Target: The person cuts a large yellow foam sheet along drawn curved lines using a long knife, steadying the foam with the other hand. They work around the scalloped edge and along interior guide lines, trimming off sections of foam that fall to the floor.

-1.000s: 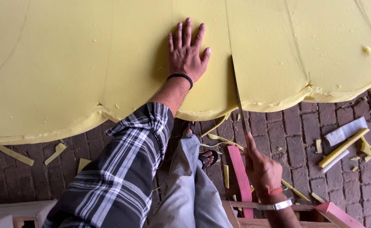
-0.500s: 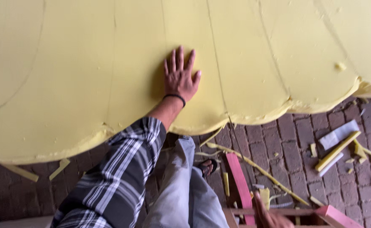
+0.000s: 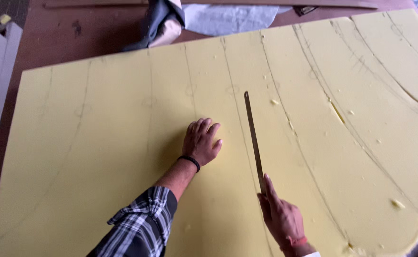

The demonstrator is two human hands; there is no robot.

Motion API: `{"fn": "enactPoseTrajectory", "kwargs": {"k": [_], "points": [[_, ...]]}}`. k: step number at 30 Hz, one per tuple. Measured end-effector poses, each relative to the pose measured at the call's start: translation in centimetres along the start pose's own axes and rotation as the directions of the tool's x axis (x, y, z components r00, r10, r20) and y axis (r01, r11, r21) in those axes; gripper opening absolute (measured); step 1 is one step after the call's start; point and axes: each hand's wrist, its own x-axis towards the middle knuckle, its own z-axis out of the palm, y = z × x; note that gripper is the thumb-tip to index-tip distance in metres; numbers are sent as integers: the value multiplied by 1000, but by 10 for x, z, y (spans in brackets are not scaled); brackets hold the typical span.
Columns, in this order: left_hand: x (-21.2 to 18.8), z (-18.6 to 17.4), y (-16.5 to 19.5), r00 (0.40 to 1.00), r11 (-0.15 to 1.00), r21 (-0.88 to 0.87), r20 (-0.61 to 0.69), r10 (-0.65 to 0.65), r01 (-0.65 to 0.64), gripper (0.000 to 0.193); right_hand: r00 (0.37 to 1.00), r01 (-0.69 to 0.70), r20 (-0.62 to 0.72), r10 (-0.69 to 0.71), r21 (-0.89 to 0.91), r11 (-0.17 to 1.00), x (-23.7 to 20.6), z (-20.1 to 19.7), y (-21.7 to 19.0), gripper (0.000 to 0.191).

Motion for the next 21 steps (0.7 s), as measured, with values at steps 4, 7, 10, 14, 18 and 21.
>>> {"fn": "enactPoseTrajectory", "kwargs": {"k": [4,7,10,14,18,21], "points": [[56,8,-23,998,997,-19,17,-68,68,76,1000,26,9,-26,-26,999,133,19,-11,68],[53,16,-23,996,996,-36,-40,-82,80,76,999,33,41,-30,-52,998,212,30,-18,64],[48,14,-22,995,993,-71,-35,-96,93,76,996,63,65,-60,-53,997,274,42,-24,59],[51,5,-22,996,990,-116,-25,-83,79,75,995,64,83,-54,-116,991,330,59,-24,56],[52,-3,-22,994,985,-132,35,-107,111,75,994,64,95,-51,-134,989,356,70,-18,53],[52,-5,-21,992,983,-141,64,-110,119,76,993,48,117,-32,-144,988,366,76,-15,52]]}}
